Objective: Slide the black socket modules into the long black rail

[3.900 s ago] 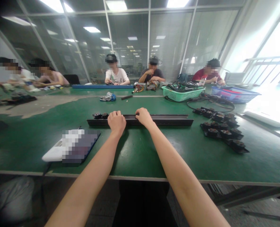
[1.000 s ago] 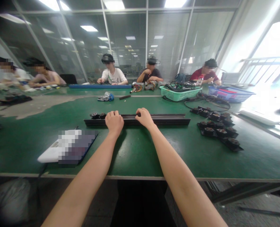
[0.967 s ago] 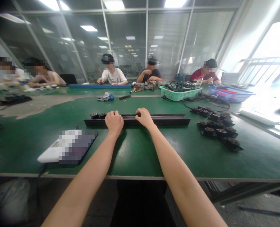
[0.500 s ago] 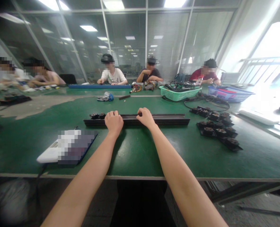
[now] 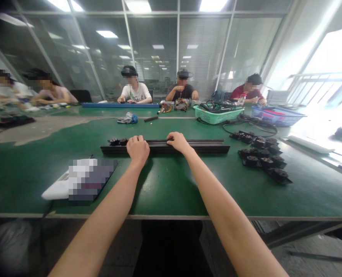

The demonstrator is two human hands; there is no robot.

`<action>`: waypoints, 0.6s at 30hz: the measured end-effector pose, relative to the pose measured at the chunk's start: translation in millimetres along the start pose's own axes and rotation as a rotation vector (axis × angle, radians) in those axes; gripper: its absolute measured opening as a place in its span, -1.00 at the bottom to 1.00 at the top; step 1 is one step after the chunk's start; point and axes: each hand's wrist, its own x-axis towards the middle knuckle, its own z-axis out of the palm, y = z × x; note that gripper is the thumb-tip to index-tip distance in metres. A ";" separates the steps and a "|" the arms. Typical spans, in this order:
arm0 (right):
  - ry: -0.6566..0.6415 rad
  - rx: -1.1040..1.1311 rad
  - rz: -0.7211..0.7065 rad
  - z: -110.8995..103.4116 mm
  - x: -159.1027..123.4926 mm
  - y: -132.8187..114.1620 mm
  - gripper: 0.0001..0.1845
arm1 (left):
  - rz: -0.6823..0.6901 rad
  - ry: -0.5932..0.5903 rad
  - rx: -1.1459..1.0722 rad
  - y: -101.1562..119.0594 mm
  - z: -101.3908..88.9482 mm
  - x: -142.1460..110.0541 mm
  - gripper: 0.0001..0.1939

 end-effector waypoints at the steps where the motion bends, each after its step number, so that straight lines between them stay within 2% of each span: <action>1: 0.013 0.000 -0.020 1.3 -3.0 1.3 -0.85 | 0.001 0.001 0.000 -0.2 0.2 0.0 -0.70; 7: 0.119 0.012 -0.118 15.7 -15.9 6.8 -0.80 | 0.007 0.000 0.002 -1.6 1.0 0.0 -0.69; 18: 0.106 -0.033 -0.082 15.7 -15.1 8.4 -0.77 | 0.000 -0.008 -0.006 -1.4 1.0 0.7 -0.67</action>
